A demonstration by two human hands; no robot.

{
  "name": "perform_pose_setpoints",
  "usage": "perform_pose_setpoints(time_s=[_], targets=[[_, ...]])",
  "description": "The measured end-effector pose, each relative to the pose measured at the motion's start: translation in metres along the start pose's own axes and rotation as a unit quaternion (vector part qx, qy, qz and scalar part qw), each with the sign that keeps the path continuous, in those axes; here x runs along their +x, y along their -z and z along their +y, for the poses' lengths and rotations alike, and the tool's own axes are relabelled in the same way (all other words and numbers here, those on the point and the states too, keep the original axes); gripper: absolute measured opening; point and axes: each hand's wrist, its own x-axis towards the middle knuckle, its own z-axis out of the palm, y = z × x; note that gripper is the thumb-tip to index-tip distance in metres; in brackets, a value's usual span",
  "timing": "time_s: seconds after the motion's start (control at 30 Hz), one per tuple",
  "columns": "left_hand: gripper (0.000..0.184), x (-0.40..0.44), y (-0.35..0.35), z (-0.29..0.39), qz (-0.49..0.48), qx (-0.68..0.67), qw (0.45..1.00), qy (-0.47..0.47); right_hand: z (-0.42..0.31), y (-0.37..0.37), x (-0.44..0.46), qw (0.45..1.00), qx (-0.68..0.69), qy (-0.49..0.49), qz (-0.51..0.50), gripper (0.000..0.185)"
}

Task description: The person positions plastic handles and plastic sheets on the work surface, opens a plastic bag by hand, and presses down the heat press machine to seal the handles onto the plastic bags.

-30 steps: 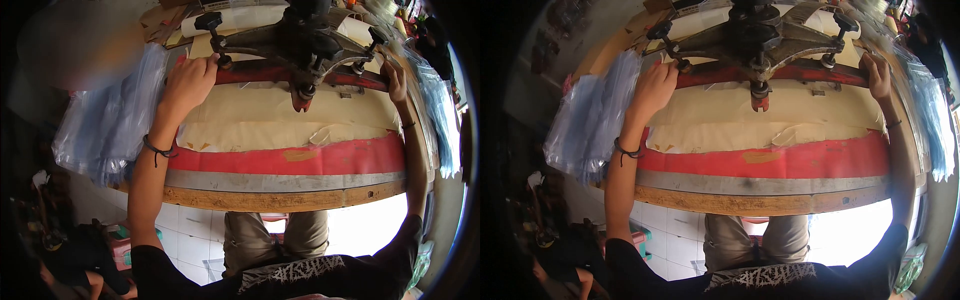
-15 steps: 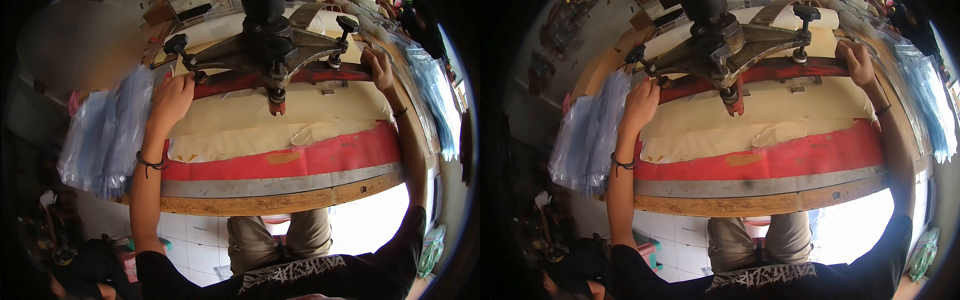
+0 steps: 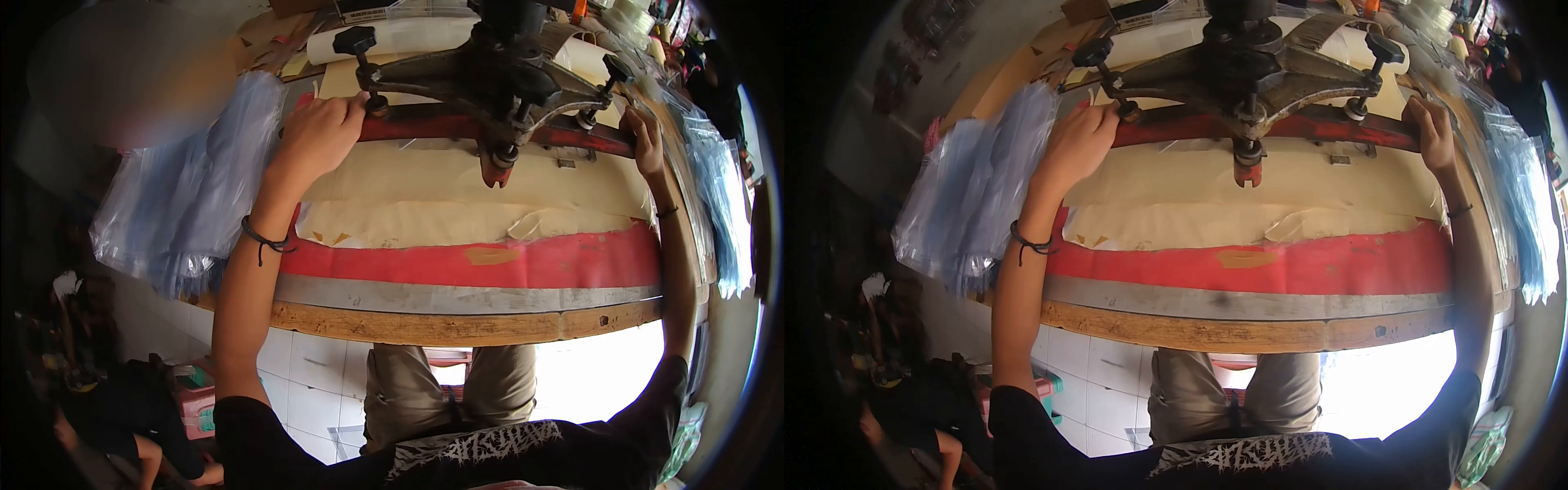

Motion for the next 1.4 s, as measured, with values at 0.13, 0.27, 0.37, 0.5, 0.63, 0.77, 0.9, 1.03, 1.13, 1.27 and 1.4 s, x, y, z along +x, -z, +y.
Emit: perform_pose_setpoints(time_s=[0.13, 0.27, 0.37, 0.5, 0.63, 0.77, 0.9, 1.03, 1.13, 1.27, 1.4], targets=[[0.051, 0.001, -0.002, -0.003, 0.011, -0.008, 1.0, -0.012, 0.001, 0.0, 0.0, 1.0, -0.002, 0.004, 0.0, 0.043], [0.048, 0.002, -0.004, -0.004, 0.016, -0.031, 0.999, -0.015, -0.01, 0.0, -0.002, 0.999, -0.038, 0.028, 0.019, 0.043], [0.041, 0.0, 0.008, 0.004, -0.021, -0.051, 0.998, 0.012, -0.011, 0.001, -0.001, 0.996, -0.063, 0.051, 0.03, 0.044], [0.043, -0.001, 0.008, 0.007, -0.002, -0.023, 1.0, 0.012, -0.011, 0.002, -0.002, 0.995, -0.07, 0.061, 0.04, 0.041], [0.048, 0.003, -0.008, -0.003, 0.064, 0.01, 0.998, 0.015, -0.009, -0.001, -0.004, 0.993, -0.073, 0.065, 0.069, 0.042], [0.05, -0.002, -0.009, -0.001, 0.105, 0.001, 0.994, 0.011, -0.009, -0.008, -0.008, 0.988, -0.105, 0.052, 0.105, 0.042], [0.044, -0.002, -0.014, -0.001, 0.102, 0.023, 0.994, 0.013, -0.004, -0.008, -0.012, 0.977, -0.173, 0.029, 0.122, 0.039], [0.044, 0.009, -0.016, -0.008, 0.165, 0.025, 0.986, 0.001, -0.007, -0.009, -0.011, 0.977, -0.158, 0.022, 0.14, 0.049], [0.043, -0.004, -0.022, -0.006, 0.162, 0.02, 0.987, 0.001, -0.014, -0.008, -0.013, 0.981, -0.147, 0.001, 0.123, 0.048], [0.043, 0.002, -0.01, -0.002, 0.14, 0.021, 0.99, 0.003, -0.01, -0.007, -0.011, 0.979, -0.149, 0.043, 0.134, 0.045], [0.042, -0.005, -0.01, 0.001, 0.142, 0.009, 0.99, 0.001, -0.01, -0.009, -0.012, 0.978, -0.15, 0.03, 0.143, 0.046]])
